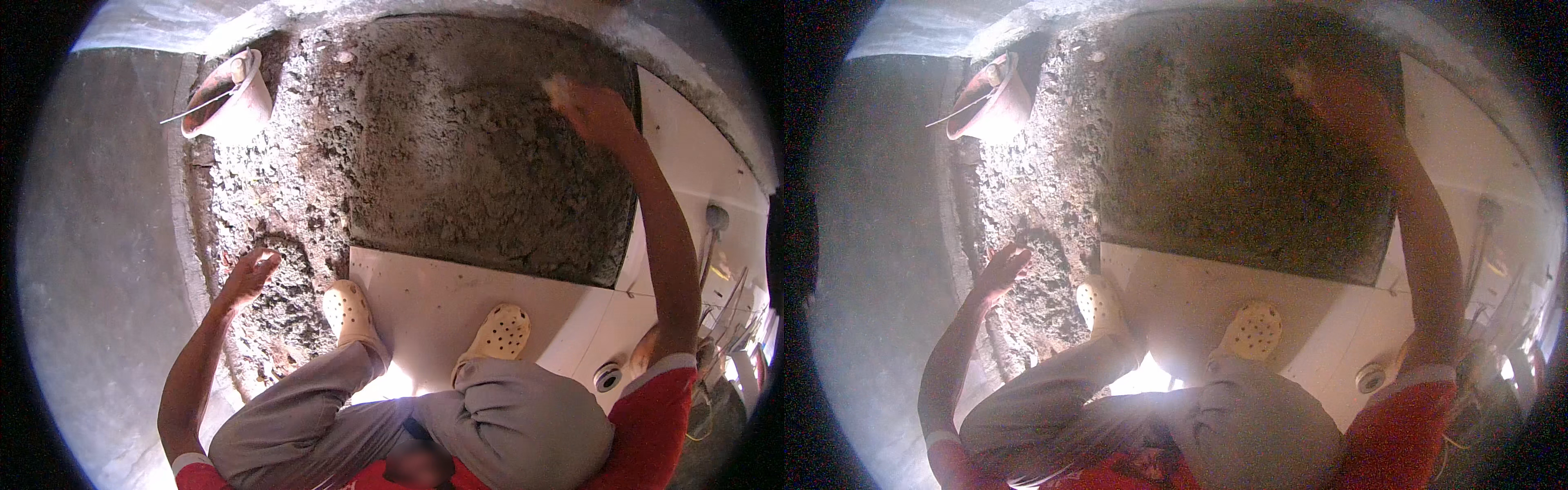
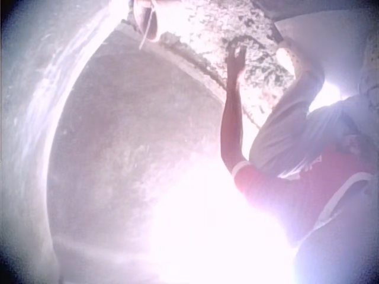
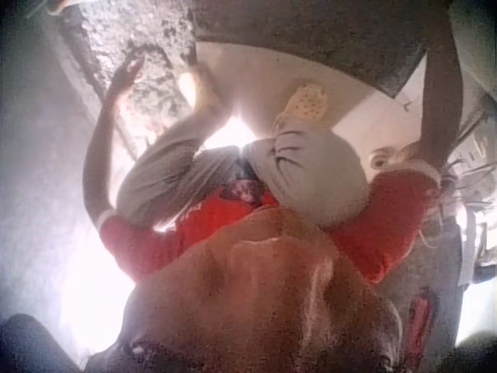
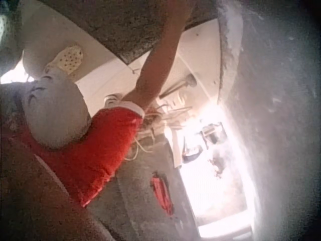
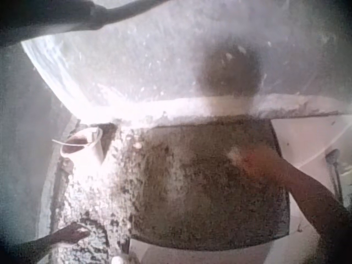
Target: The person measures a floor area, spreads cement with a trowel, and places a large tile onto the prepared surface. The person then retrieves another tile and applies cement to its back before positioning it on the floor.
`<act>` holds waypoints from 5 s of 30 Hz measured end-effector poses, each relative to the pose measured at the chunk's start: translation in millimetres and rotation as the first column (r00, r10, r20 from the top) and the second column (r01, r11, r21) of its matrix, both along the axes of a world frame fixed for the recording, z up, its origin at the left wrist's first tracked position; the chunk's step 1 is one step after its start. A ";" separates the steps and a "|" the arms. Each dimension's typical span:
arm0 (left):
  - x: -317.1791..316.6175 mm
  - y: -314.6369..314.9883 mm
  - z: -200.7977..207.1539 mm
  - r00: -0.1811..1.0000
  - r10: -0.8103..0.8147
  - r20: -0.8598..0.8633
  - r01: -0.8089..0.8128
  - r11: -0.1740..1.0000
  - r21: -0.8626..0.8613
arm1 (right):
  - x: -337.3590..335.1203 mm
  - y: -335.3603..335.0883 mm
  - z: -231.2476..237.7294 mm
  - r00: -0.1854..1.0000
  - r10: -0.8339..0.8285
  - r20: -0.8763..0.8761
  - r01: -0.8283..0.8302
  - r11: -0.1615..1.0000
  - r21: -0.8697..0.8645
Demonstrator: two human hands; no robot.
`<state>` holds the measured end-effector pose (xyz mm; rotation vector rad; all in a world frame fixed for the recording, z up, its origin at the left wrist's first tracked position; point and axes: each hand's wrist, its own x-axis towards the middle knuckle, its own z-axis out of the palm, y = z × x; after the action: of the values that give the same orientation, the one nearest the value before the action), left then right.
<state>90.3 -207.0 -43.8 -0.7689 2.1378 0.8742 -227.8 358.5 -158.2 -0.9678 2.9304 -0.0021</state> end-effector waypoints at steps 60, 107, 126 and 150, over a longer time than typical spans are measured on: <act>-28.3 7.0 3.8 0.966 -0.251 -0.064 0.250 0.968 -0.021 | 167.9 21.8 37.5 0.930 -0.226 0.290 0.262 0.961 -0.091; -56.8 30.5 1.7 0.916 -0.395 -0.066 0.393 0.919 -0.039 | 220.4 39.3 46.1 0.968 -0.249 0.027 0.251 0.965 -0.079; -30.9 -15.4 0.2 0.951 -0.260 -0.165 0.254 0.966 -0.054 | 263.9 31.4 -48.2 0.601 -0.518 0.609 0.787 0.517 -0.337; -2.4 -33.8 26.0 0.985 -0.170 -0.041 0.155 0.957 -0.245 | 238.7 -23.9 27.4 0.364 -0.251 0.897 0.812 0.557 -0.174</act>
<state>87.9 -240.8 -17.8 -0.6790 2.3534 0.5650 10.9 334.6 -130.8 0.2160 2.1340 -1.1686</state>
